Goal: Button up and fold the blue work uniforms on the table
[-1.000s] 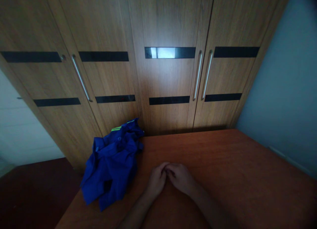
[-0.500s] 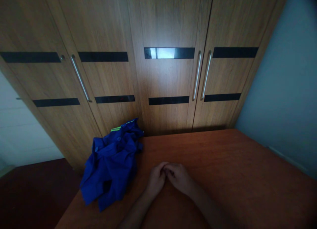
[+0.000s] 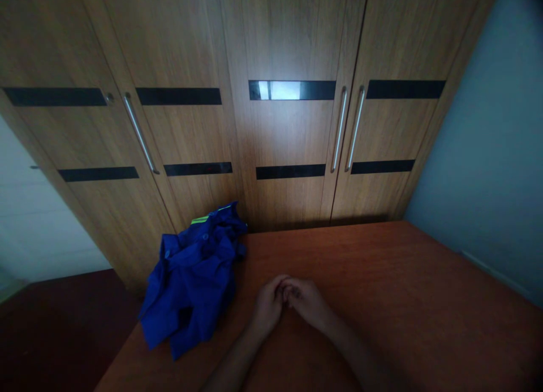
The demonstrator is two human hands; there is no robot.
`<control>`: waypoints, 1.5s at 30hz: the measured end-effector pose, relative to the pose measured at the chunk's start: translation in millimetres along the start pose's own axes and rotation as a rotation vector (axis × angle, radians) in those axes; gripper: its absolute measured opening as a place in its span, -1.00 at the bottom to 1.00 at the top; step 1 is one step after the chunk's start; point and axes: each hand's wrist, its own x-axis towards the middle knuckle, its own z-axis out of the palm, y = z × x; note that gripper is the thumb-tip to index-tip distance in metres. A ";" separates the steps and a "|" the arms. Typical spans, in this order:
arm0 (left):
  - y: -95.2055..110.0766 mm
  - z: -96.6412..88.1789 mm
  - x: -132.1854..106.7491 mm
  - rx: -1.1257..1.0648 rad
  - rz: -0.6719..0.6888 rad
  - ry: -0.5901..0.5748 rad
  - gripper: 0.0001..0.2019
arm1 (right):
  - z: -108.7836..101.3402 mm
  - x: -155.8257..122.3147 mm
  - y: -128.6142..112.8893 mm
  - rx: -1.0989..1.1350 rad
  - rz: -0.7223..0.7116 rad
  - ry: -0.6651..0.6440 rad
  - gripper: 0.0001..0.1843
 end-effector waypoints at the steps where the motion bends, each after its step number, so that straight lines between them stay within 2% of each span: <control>1: -0.2 -0.1 -0.2 0.000 0.002 -0.003 -0.71 | 0.2 0.0 0.7 0.017 0.004 -0.003 -0.73; 6: -0.1 0.2 -0.4 -0.026 -0.004 -0.014 -0.74 | -0.2 0.0 1.6 0.091 0.036 -0.010 -0.72; 15: -2.5 -0.2 -1.6 0.000 -0.037 0.013 -0.62 | 1.8 -0.5 4.0 0.039 0.027 0.001 -0.70; 33: -11.4 2.1 -1.2 0.018 -0.006 -0.023 -0.65 | -0.5 0.5 1.9 0.005 0.040 -0.018 -0.68; 45: 3.5 -0.4 -2.8 0.035 0.013 -0.036 -0.65 | -0.9 -1.4 -0.8 -0.035 0.019 -0.020 -0.65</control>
